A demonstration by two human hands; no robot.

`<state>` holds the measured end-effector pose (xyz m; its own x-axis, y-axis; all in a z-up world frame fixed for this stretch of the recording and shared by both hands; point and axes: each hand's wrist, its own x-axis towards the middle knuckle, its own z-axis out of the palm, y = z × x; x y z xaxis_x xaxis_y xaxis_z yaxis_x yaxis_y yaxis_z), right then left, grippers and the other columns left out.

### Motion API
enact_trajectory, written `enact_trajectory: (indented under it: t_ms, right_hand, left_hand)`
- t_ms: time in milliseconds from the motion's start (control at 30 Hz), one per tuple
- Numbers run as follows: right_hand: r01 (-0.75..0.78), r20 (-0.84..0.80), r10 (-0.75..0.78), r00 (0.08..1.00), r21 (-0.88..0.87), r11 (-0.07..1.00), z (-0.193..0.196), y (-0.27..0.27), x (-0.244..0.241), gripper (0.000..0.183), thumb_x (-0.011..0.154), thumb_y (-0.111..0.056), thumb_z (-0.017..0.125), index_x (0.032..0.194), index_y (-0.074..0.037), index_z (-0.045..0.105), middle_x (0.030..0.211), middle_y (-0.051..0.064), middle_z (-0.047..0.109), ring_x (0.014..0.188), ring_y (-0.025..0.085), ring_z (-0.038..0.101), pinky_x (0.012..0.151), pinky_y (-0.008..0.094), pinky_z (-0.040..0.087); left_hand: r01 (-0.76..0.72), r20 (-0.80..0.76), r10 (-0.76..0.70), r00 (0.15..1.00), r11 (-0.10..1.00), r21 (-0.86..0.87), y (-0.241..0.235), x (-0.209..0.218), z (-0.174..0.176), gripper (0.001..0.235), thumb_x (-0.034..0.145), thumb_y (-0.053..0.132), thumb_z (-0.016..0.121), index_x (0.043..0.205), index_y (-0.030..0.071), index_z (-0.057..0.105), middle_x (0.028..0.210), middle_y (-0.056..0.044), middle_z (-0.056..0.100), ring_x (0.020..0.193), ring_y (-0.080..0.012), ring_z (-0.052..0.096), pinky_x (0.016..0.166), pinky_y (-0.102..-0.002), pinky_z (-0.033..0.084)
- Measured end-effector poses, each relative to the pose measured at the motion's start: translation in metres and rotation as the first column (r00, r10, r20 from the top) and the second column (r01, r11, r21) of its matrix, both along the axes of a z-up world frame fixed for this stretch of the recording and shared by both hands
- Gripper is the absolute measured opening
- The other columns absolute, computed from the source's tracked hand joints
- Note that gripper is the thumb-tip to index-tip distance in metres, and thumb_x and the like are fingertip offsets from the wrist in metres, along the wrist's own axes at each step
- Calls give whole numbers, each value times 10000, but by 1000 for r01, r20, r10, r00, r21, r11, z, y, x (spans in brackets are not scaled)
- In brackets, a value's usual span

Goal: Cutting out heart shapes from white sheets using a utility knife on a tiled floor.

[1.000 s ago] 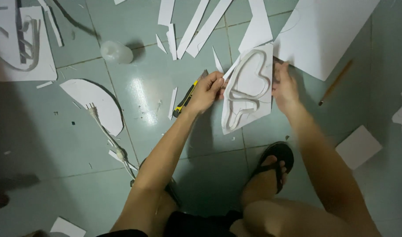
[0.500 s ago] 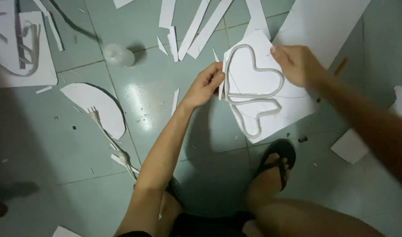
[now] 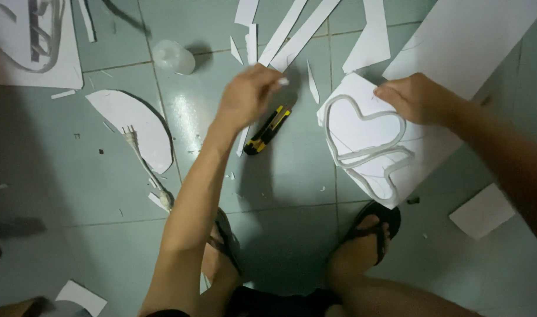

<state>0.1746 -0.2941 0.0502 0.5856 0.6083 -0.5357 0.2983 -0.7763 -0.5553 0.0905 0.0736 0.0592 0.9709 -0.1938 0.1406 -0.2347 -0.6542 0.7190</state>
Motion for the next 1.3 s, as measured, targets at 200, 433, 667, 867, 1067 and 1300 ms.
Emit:
enact_trajectory:
  t_ms: [200, 433, 667, 867, 1067, 1300]
  right_hand:
    - [121, -51, -112, 992, 250, 961, -4, -2, -9, 497, 1155, -160, 449, 705, 17, 565, 548, 124, 531, 505, 184, 412, 507, 331, 388]
    - [383, -260, -412, 873, -156, 910, -42, -12, -35, 611, 1184, -393, 346, 979, 40, 725, 825, 255, 741, 716, 318, 713, 689, 458, 584]
    - [412, -387, -474, 791, -235, 880, -73, -42, -47, 595, 1158, -412, 385, 1384, 96, 599, 967, 335, 696, 756, 379, 749, 686, 470, 625]
    - [39, 578, 123, 807, -260, 965, -38, -19, -51, 303, 1171, -321, 561, 1147, -75, 735, 921, 105, 688, 837, 254, 736, 639, 342, 613]
    - [-90, 201, 122, 972, -160, 983, -31, 2, -21, 431, 1004, -186, 636, 1416, -60, 623, 1355, 229, 587, 1282, 496, 534, 1076, 528, 461]
    - [-156, 336, 103, 936, 135, 979, -91, -26, -5, 432, 696, -210, 858, 1097, -65, 790, 1029, 133, 715, 933, 316, 638, 929, 432, 479]
  left_hand:
    - [-255, -163, 376, 912, 833, 491, 5, -5, -35, 321, 991, 153, 617, 1309, 116, 621, 1174, -145, 640, 1009, -373, 655, 808, -454, 584]
    - [97, -479, 374, 794, 700, 708, 15, -55, -107, 478, 846, 130, 810, 1122, 69, 424, 933, -149, 597, 775, -388, 721, 675, -521, 633]
    - [-196, -151, 374, 915, 741, 642, -7, -44, -69, 384, 1033, 56, 595, 1375, -70, 474, 1305, -293, 544, 1168, -512, 613, 786, -562, 652]
    - [163, -363, 139, 921, 710, 685, -68, -66, -65, 384, 1057, 154, 410, 1417, 23, 431, 1170, -160, 507, 1034, -394, 614, 721, -505, 605]
    - [257, -638, 173, 751, 813, 523, -91, -54, -45, 517, 1005, 59, 372, 1503, -64, 310, 1307, -260, 466, 1200, -501, 556, 851, -587, 567]
    - [44, 0, -50, 999, 881, 471, -149, -53, -121, 327, 934, 107, 560, 1217, -51, 515, 1071, -203, 598, 798, -338, 642, 681, -376, 590]
